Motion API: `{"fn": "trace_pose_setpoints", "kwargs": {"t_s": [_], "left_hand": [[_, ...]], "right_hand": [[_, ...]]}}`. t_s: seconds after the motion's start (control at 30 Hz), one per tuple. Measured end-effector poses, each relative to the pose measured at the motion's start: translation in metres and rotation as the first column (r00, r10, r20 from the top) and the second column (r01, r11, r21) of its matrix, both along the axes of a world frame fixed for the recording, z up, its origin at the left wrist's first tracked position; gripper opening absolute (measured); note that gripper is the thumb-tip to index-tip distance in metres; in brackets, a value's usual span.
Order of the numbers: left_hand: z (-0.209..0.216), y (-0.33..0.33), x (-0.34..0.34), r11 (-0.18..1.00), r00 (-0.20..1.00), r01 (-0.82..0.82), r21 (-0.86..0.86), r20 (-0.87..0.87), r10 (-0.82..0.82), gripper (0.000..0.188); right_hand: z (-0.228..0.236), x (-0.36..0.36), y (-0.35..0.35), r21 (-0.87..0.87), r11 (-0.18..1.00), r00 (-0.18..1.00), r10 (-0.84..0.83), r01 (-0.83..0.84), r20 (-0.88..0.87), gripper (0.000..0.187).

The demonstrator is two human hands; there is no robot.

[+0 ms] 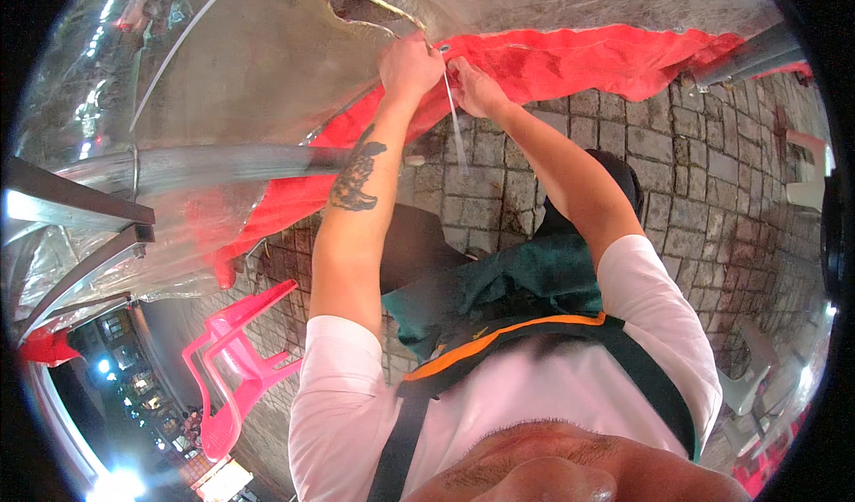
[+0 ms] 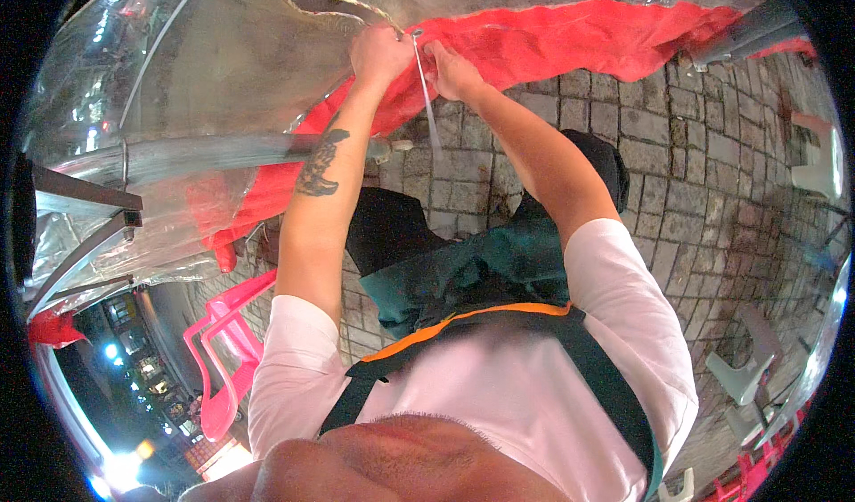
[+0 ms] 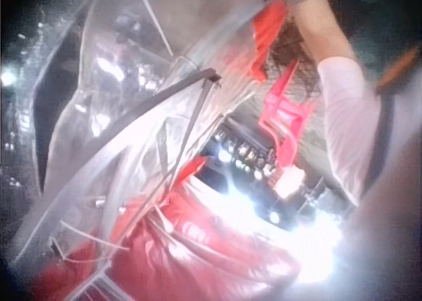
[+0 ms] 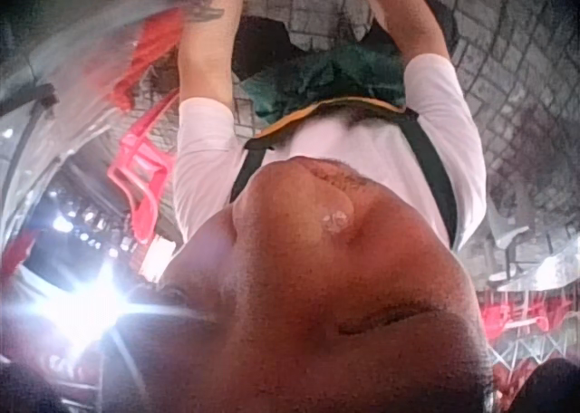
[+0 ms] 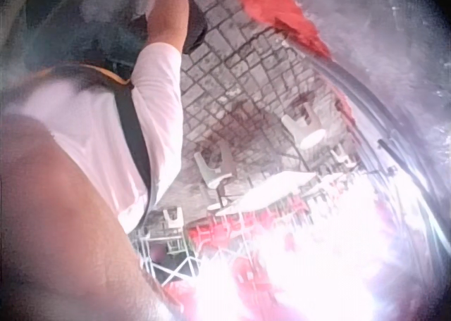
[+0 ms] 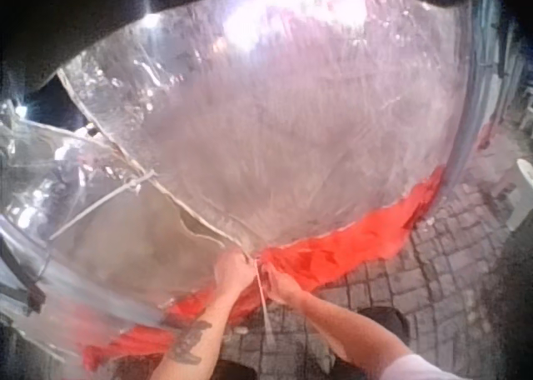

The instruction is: The person secures a red tarp to a metal frame using zip ties. They repeatedly thread zip ties through grommets and around frame bars, then tighten them by hand. The person also repositions a pink plastic chair to access different sections of the frame.

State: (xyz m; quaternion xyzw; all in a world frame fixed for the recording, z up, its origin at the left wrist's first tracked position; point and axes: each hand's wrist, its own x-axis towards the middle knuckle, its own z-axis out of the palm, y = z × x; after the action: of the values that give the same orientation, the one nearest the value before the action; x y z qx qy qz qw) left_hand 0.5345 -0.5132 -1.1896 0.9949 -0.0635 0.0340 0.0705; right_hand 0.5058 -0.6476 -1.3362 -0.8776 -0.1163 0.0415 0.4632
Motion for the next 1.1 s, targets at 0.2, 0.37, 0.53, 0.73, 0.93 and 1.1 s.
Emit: {"fn": "trace_pose_setpoints", "kwargs": {"t_s": [0.2, 0.37, 0.53, 0.73, 0.93, 1.1], "left_hand": [[-0.004, 0.008, -0.027, 0.962, 0.977, 0.161, -0.222, 0.173, -0.124, 0.066], [0.013, -0.006, -0.021, 0.740, 0.916, 0.257, -0.622, 0.400, 0.018, 0.052], [0.064, 0.005, 0.088, 0.802, 0.966, -0.072, -0.593, 0.160, 0.205, 0.039], [0.083, -0.021, 0.082, 0.939, 0.890, -0.028, -0.344, 0.418, 0.180, 0.045], [0.125, 0.026, 0.066, 0.907, 0.987, -0.069, 0.415, 0.162, 0.001, 0.051], [0.142, 0.042, 0.080, 0.876, 0.922, 0.221, 0.430, 0.201, -0.331, 0.025]], "right_hand": [[-0.011, 0.005, -0.010, -0.214, 0.977, 0.999, 0.006, -0.014, -0.035, 0.097], [-0.028, 0.017, -0.021, -0.281, 0.956, 0.970, -0.142, 0.083, -0.198, 0.092], [-0.021, 0.011, -0.019, -0.165, 0.974, 0.966, 0.113, -0.153, -0.231, 0.071], [-0.009, 0.001, -0.035, -0.229, 0.960, 0.981, 0.132, -0.162, -0.140, 0.063], [-0.031, 0.023, -0.049, -0.291, 0.957, 0.975, -0.058, -0.007, -0.214, 0.056], [0.003, 0.024, -0.077, -0.111, 0.939, 0.870, -0.343, 0.325, -0.354, 0.051]]}}
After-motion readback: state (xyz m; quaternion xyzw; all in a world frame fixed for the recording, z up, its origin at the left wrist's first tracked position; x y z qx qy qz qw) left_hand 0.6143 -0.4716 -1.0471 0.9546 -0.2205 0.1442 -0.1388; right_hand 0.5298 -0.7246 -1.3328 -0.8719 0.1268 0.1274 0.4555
